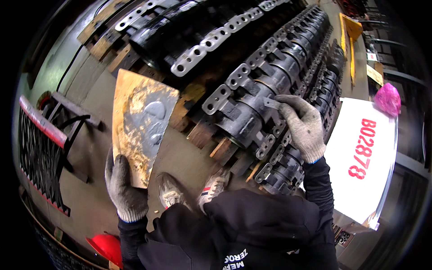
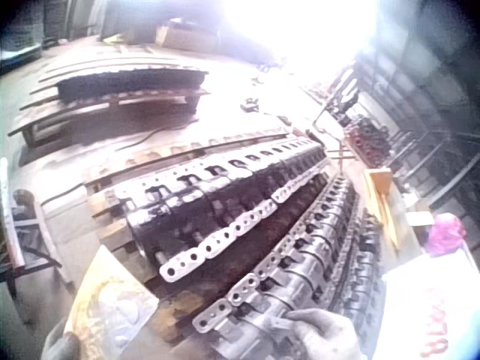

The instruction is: The person applies a dark adhesive to the surface of a large, black, segmented metal track using a small metal spatula. They scoop the substance from a wooden board and spread it onto the track links. The person works on multiple sections of the track laid out on wooden pallets in a workshop.

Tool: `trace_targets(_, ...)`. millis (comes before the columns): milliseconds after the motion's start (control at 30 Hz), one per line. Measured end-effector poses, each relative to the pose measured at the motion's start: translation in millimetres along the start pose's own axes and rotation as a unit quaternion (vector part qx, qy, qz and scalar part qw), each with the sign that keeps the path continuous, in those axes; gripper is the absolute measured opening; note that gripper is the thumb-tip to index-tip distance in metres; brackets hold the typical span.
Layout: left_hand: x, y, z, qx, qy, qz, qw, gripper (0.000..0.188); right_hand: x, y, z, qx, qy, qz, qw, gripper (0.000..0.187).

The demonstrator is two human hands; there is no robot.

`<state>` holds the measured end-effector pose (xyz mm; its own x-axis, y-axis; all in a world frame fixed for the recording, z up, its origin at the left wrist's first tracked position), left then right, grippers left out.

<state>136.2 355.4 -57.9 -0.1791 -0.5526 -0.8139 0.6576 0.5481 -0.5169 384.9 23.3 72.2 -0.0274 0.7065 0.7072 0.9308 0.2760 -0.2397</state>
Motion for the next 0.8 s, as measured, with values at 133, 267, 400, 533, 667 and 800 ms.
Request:
trace_targets(133, -5.0, -1.5, -3.2, -0.052, -0.001, -0.007, 0.999, 0.043, -20.0, -15.9, -47.6, -0.111, 0.021, 0.011, 0.994, 0.024)
trace_targets(267, -14.8, -2.1, 3.4, -0.084, 0.052, 0.011, 0.995, 0.045, -48.8, -30.1, -70.2, -0.153, 0.084, 0.038, 0.984, 0.027)
trace_targets(400, -31.6, 3.8, 15.5, -0.064, 0.047, 0.026, 0.997, 0.044, -76.4, -36.6, -82.6, -0.150, 0.105, 0.045, 0.982, 0.030)
trace_targets(533, -54.1, -4.0, 42.2, -0.028, 0.062, 0.024, 0.997, 0.043, -99.1, -33.1, -94.3, -0.156, 0.073, 0.007, 0.985, 0.025)
trace_targets(667, -81.5, -17.7, 50.7, -0.049, 0.098, 0.053, 0.993, 0.044, -93.1, -8.9, -99.3, -0.147, 0.068, -0.042, 0.986, 0.023)
trace_targets(800, -106.7, -16.4, 77.8, -0.062, 0.054, 0.056, 0.995, 0.045, -82.7, 16.5, -108.2, -0.157, 0.118, -0.078, 0.978, 0.023)
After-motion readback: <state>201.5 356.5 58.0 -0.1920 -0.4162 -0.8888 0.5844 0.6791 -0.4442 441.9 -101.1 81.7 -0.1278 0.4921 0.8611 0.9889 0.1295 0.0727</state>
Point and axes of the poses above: each hand's wrist, its own y-axis towards the middle knuckle, its own z-axis out of the palm, x = y × z, the point moved 7 cm from there along y, towards the middle knuckle, and after that the axes turned 3 degrees about -z, right-handed, at the moved point
